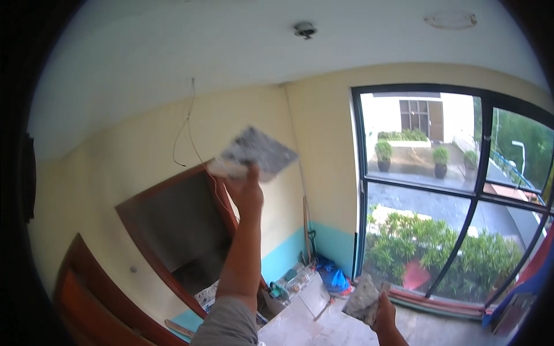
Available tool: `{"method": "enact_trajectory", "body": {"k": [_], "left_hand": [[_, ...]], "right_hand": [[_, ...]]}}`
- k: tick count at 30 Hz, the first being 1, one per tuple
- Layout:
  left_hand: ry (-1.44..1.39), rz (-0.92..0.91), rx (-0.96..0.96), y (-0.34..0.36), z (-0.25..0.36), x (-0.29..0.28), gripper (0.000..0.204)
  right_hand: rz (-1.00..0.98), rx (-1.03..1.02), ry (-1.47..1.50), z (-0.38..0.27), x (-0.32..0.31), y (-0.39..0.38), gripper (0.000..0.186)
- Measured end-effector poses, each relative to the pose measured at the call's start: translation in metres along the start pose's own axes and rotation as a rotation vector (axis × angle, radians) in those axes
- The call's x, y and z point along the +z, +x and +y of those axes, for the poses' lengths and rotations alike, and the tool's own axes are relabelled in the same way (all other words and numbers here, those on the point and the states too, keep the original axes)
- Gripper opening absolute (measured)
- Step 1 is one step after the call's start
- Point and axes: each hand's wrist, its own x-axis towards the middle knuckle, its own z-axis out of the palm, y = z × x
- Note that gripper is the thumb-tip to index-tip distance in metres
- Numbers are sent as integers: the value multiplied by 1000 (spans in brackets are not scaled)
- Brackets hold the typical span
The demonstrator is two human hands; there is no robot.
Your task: The person applies white plaster to a ceiling section using two metal spatulas, periodically scooping more plaster from a board on the floor.
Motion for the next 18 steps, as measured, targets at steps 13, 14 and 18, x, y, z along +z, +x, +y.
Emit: {"method": "enact_trajectory", "body": {"k": [13, 14, 18], "left_hand": [[-481, 102, 270, 296, 88, 89, 61], [-370, 114, 179, 305, 92, 92, 63], [-127, 265, -39, 320, 92, 97, 72]], "right_hand": [[154, -192, -56, -1, -114, -10, 48], [150, -233, -93, -1, -124, -6, 48], [275, -289, -368, -1, -125, -29, 45]]}}
